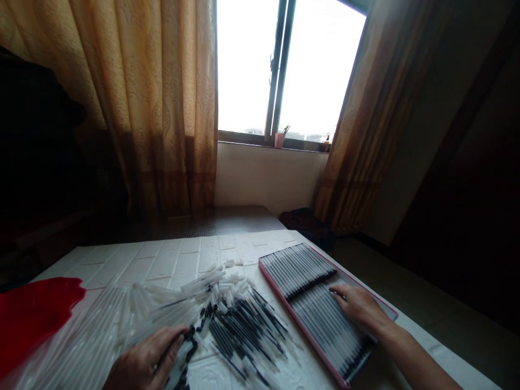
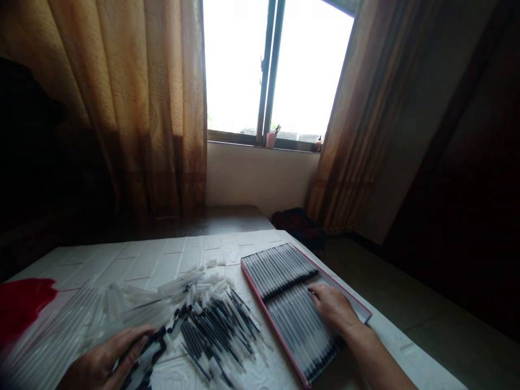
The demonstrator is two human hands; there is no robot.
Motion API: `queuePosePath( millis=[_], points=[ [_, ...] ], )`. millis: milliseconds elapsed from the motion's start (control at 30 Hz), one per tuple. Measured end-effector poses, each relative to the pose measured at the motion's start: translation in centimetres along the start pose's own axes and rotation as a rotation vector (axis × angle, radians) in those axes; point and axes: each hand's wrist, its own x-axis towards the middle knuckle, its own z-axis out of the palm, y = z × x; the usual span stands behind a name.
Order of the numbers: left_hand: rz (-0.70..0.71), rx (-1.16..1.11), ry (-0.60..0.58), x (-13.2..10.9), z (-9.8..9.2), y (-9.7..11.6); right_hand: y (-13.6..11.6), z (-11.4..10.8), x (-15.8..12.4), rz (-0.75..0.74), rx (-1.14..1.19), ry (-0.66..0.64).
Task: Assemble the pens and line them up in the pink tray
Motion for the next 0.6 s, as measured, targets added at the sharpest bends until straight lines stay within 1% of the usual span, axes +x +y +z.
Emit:
queuePosePath(
  millis=[133, 200, 267, 333, 400, 467, 533, 600],
  points=[
    [0.064, 0.087, 0.116, 1.1, -1.0, 1.0, -0.3, 0.0, -0.2, 0.016, -0.043, 0.012],
    [0.078, 0.120, 0.141, 1.4, -1.3, 1.3, -0.4, -0.2, -0.1, 0.032, -0.065, 0.031],
    [0.069, 0.144, 0.159, 1.6, -1.7, 1.4, -0.9, -0.8, 0.0, 0.034, -0.079, 0.054],
    [0.034, 0.161, 0.185, 1.7, -1.9, 1.1, -1.9, -1.5, 0.0, 0.010, -0.082, 0.074],
    [-0.033, 0.159, 0.201, 1.7, -2.1, 0.6, -3.8, -2.1, -0.3, -0.065, -0.056, 0.111],
    [-0.110, 0.140, 0.205, 1.7, -2.1, 0.0, -6.6, -2.1, -1.2, -0.210, 0.019, 0.181],
    [-0.166, 0.138, 0.206, 1.7, -2.1, -0.6, -9.8, -1.4, -2.5, -0.367, 0.120, 0.231],
    [-0.195, 0.160, 0.192, 1.7, -1.9, -1.1, -13.0, 0.3, -4.0, -0.526, 0.191, 0.251]
  ],
)
